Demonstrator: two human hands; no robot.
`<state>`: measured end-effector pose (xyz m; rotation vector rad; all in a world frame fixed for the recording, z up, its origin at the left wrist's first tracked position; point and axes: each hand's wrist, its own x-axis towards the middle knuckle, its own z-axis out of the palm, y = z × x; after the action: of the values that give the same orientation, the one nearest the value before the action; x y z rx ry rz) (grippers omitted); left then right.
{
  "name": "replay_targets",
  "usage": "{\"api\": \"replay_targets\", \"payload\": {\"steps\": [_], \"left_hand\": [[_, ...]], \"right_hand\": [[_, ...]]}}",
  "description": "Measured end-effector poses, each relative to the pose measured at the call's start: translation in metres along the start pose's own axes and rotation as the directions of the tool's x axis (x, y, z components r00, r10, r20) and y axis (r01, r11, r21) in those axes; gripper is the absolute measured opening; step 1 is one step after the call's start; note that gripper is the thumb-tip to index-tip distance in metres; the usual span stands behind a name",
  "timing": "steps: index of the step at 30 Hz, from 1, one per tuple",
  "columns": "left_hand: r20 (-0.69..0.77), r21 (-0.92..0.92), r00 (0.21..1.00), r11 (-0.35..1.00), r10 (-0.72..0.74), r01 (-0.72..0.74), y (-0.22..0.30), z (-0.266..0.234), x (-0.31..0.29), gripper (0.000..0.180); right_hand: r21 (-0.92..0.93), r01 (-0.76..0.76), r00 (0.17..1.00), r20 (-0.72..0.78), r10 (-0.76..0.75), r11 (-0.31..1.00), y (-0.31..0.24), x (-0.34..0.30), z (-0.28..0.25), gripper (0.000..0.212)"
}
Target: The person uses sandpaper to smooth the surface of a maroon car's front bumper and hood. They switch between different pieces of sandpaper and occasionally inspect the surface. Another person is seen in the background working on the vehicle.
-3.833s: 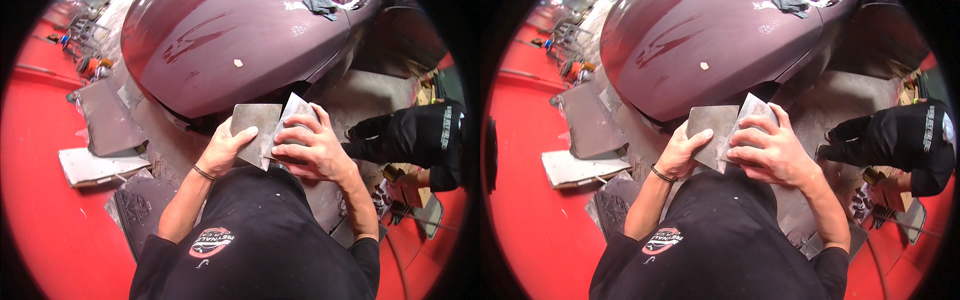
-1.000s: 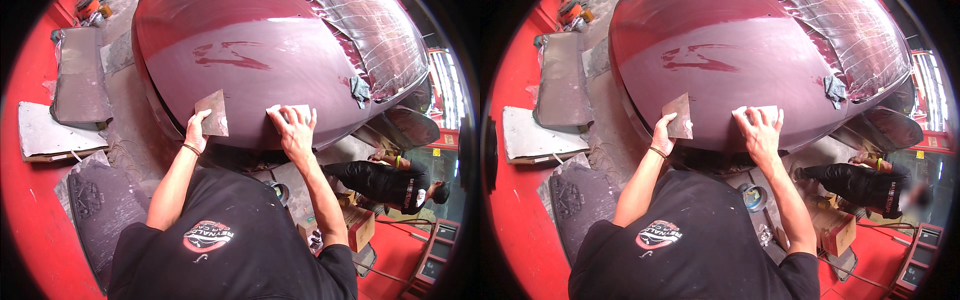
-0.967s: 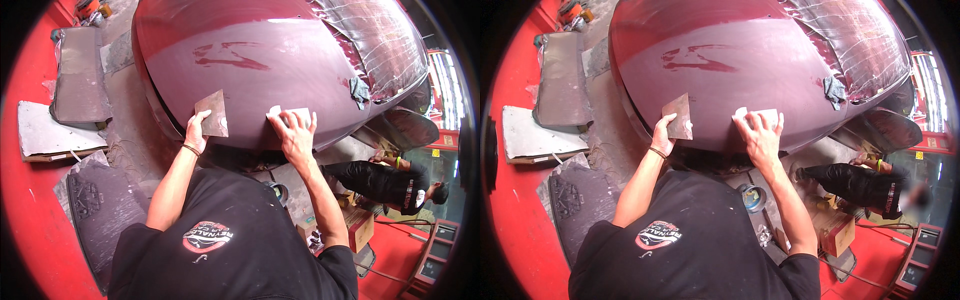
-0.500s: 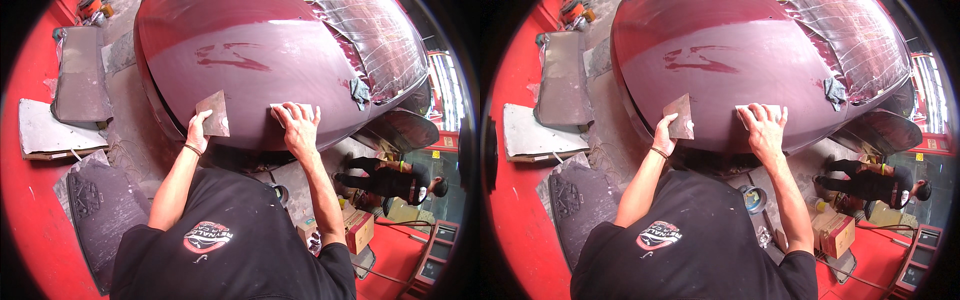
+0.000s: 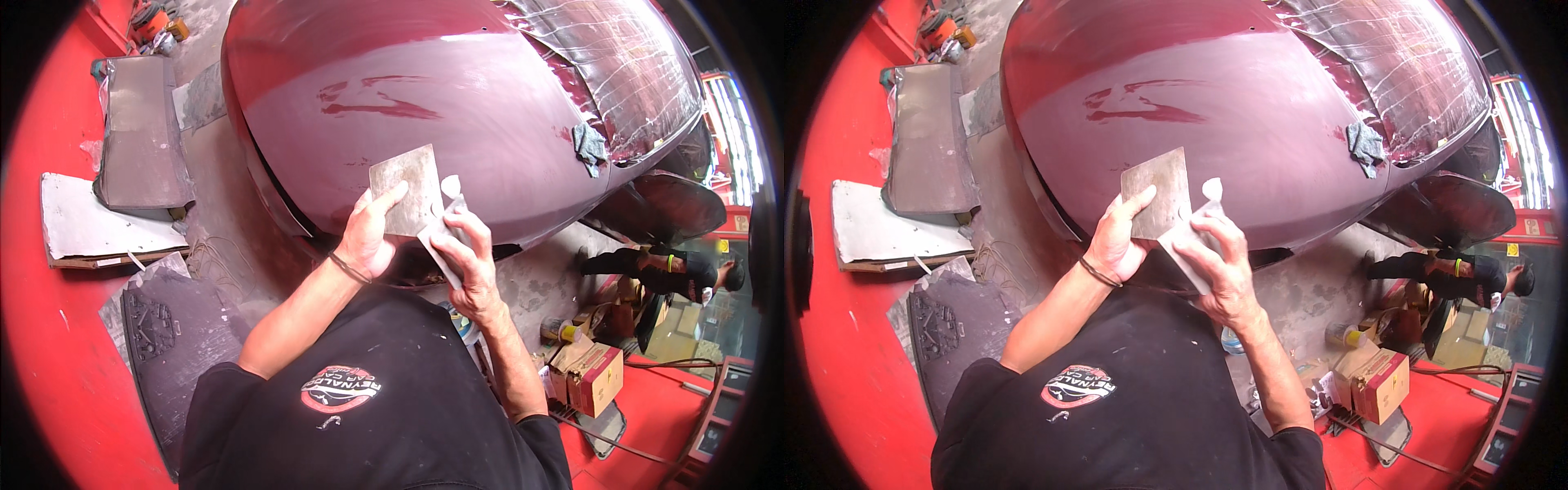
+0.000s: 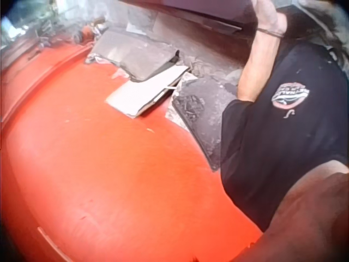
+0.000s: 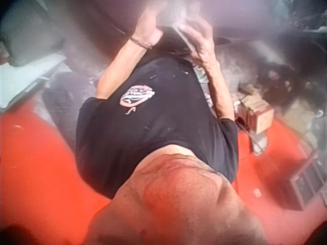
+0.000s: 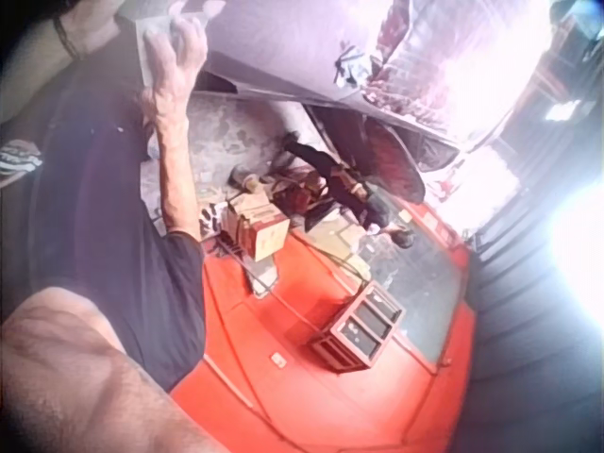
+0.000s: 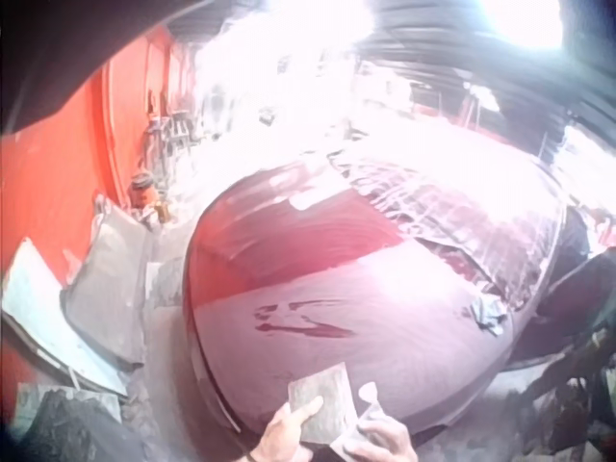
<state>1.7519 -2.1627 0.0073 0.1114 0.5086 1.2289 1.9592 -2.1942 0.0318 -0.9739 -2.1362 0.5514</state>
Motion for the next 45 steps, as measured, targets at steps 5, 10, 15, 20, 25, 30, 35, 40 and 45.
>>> {"api": "replay_targets", "payload": {"steps": [5,10,15,20,25,30,35,40,45], "left_hand": [[0.064,0.054,0.997,0.998,-0.034,0.030,0.007,0.005,-0.012,0.037],[0.005,0.283,0.963,0.923,0.271,-0.261,-0.003,-0.007,0.002,0.025],[-0.067,0.436,0.898,0.823,0.434,-0.365,-0.012,-0.003,0.003,0.021],[-0.178,0.158,0.924,0.936,0.339,-0.313,0.021,-0.057,0.013,0.025],[-0.273,0.093,0.943,0.981,0.191,-0.172,0.004,-0.128,0.037,0.031],[-0.301,0.104,0.942,0.987,0.148,-0.122,-0.001,-0.139,0.045,0.033],[-0.286,0.119,0.942,0.982,0.175,-0.147,-0.003,-0.142,0.047,0.035],[-0.220,-0.042,0.967,0.989,0.131,-0.144,0.002,-0.077,0.026,0.033],[-0.069,-0.142,0.996,0.987,0.064,-0.073,0.005,-0.020,0.013,0.032]], "right_hand": [[-0.425,0.020,0.994,0.103,0.027,0.905,0.028,-0.018,-0.046,0.044],[-0.503,0.015,0.996,0.085,0.032,0.864,0.008,-0.002,-0.059,0.039],[-0.483,0.104,0.983,0.183,-0.016,0.869,0.005,0.009,-0.029,0.045],[-0.581,0.076,0.992,0.126,-0.003,0.811,0.040,-0.007,-0.023,0.045],[-0.690,0.035,0.989,0.129,0.075,0.723,0.060,-0.002,-0.025,0.051],[-0.710,0.008,0.988,0.113,0.103,0.704,0.077,0.005,-0.021,0.060],[-0.667,-0.038,0.991,0.069,0.113,0.744,0.082,0.023,-0.016,0.063],[-0.276,-0.128,0.990,0.015,0.138,0.953,0.029,0.040,-0.008,0.058],[0.052,-0.020,1.000,0.015,0.019,0.998,-0.008,0.032,0.021,0.057]]}}
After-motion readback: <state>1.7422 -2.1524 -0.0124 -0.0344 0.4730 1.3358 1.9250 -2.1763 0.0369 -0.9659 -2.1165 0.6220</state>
